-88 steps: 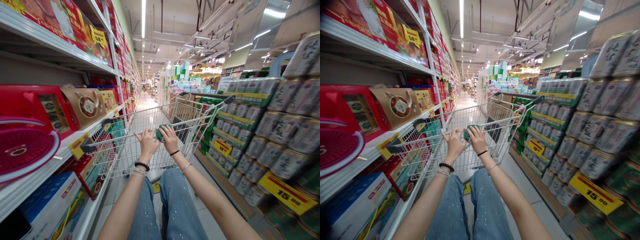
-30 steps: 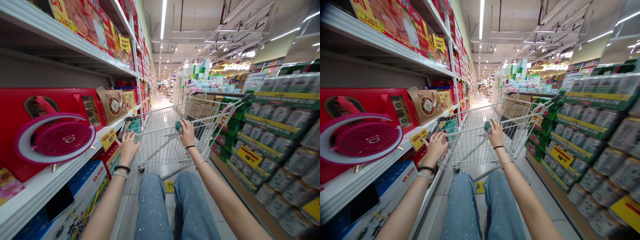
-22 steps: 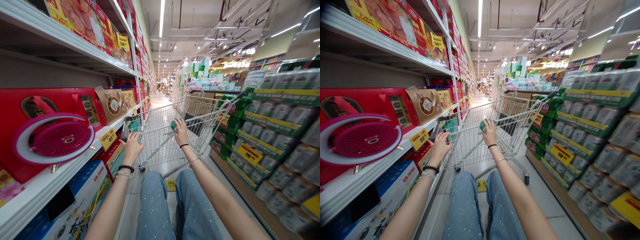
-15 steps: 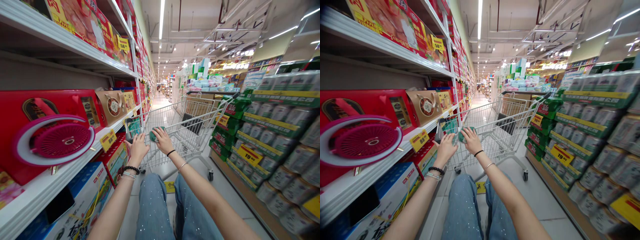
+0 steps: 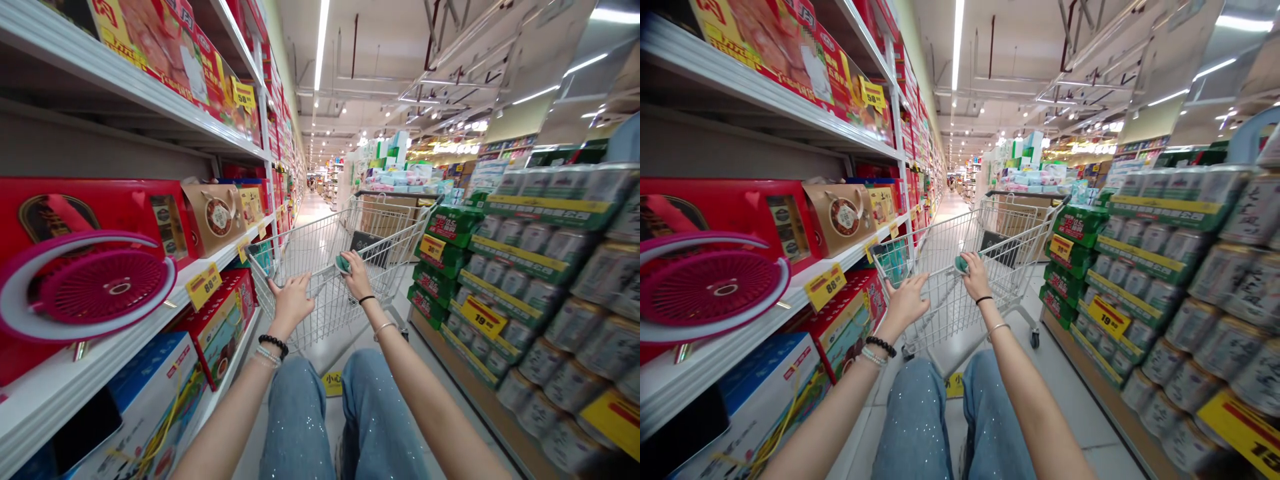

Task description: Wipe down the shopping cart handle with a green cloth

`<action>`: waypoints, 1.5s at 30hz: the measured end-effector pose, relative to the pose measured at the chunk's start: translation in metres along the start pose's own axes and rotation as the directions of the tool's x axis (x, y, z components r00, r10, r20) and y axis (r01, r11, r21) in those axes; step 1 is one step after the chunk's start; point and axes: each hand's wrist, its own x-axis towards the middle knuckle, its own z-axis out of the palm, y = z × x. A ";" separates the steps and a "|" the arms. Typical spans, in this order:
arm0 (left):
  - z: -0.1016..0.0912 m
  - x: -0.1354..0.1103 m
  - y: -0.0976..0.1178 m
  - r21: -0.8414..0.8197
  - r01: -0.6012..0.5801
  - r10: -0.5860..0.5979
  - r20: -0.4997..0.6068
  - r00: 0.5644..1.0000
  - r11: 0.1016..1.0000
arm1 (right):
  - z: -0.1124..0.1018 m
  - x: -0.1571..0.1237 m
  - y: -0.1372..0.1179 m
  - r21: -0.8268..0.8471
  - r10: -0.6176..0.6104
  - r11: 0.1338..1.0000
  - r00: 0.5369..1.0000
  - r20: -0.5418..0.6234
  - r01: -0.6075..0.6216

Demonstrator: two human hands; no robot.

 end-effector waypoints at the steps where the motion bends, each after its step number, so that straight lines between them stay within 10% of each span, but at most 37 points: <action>1: 0.001 0.001 0.004 -0.005 -0.001 0.001 0.004 1.000 1.000 | 0.007 -0.007 -0.010 0.028 -0.027 0.999 1.000 0.010 0.026; 6: 0.008 0.006 0.013 -0.033 0.008 -0.008 -0.010 1.000 0.999 | 0.030 -0.029 -0.044 0.089 -0.130 0.988 0.988 0.082 0.123; 16: 0.020 0.006 0.014 -0.097 -0.011 0.006 -0.061 0.998 0.995 | -0.010 0.036 0.014 -0.043 0.010 0.999 0.993 0.120 -0.005; 24: 0.023 -0.002 0.014 -0.118 -0.069 0.054 -0.121 0.991 0.991 | -0.021 0.053 0.004 -0.153 0.028 0.988 0.970 0.243 0.010; 38: 0.008 -0.006 -0.024 -0.097 -0.067 0.051 -0.161 0.986 0.993 | -0.026 0.047 -0.040 -0.263 0.029 0.964 0.957 0.290 0.050; 45: 0.003 -0.007 -0.037 -0.150 -0.037 0.008 -0.193 0.981 0.988 | -0.046 0.021 -0.032 -0.127 -0.168 0.968 0.931 0.324 0.218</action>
